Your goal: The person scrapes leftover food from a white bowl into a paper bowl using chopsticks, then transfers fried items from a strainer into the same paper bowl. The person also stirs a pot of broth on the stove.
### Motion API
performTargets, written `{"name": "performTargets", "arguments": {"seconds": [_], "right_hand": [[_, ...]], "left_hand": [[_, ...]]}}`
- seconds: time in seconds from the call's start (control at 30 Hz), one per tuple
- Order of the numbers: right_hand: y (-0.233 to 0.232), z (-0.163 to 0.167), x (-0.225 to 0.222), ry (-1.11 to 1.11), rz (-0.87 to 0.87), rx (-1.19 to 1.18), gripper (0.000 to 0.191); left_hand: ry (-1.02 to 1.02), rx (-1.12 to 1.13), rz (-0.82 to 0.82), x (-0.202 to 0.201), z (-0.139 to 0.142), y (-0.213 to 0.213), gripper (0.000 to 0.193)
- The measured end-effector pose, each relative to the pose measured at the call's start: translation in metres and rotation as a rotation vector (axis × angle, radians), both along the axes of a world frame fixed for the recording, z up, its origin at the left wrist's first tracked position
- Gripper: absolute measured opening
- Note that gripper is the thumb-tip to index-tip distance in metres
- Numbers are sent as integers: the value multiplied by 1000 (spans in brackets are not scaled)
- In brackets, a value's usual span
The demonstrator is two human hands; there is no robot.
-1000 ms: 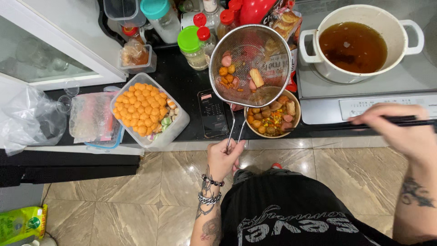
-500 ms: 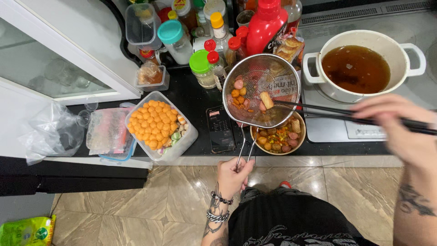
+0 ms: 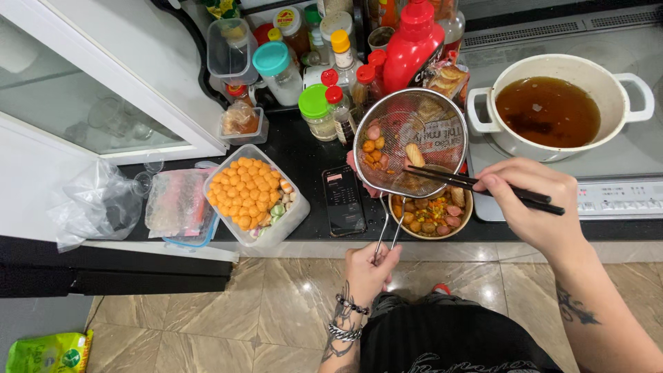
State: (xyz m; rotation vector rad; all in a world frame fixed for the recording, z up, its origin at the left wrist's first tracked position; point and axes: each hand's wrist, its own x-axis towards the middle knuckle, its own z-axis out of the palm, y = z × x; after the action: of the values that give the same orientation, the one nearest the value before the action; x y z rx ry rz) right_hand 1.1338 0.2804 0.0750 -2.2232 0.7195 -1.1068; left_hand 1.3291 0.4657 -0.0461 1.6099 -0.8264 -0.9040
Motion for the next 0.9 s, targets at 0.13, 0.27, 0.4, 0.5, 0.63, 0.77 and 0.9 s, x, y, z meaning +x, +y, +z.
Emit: {"name": "performTargets", "arguments": {"seconds": [0.13, 0.27, 0.4, 0.5, 0.63, 0.77, 0.9], "right_hand": [[6, 2, 2, -5, -10, -39, 7], [12, 4, 7, -16, -13, -69, 6], [17, 4, 11, -8, -1, -35, 5], [19, -3, 16, -7, -47, 23, 4], [9, -16, 4, -55, -82, 94, 6], [-12, -43, -26, -333, -42, 438, 14], [-39, -79, -87, -537, -16, 580, 25]], "left_hand": [[-1, -4, 8, -2, 0, -1, 35], [-2, 3, 19, -3, 2, -1, 35], [-22, -15, 12, -5, 2, 0, 36], [-49, 9, 6, -5, 2, 0, 36], [20, 7, 37, -6, 9, -1, 36], [44, 32, 48, -6, 19, 1, 36], [69, 44, 63, -6, 22, 1, 39]]}}
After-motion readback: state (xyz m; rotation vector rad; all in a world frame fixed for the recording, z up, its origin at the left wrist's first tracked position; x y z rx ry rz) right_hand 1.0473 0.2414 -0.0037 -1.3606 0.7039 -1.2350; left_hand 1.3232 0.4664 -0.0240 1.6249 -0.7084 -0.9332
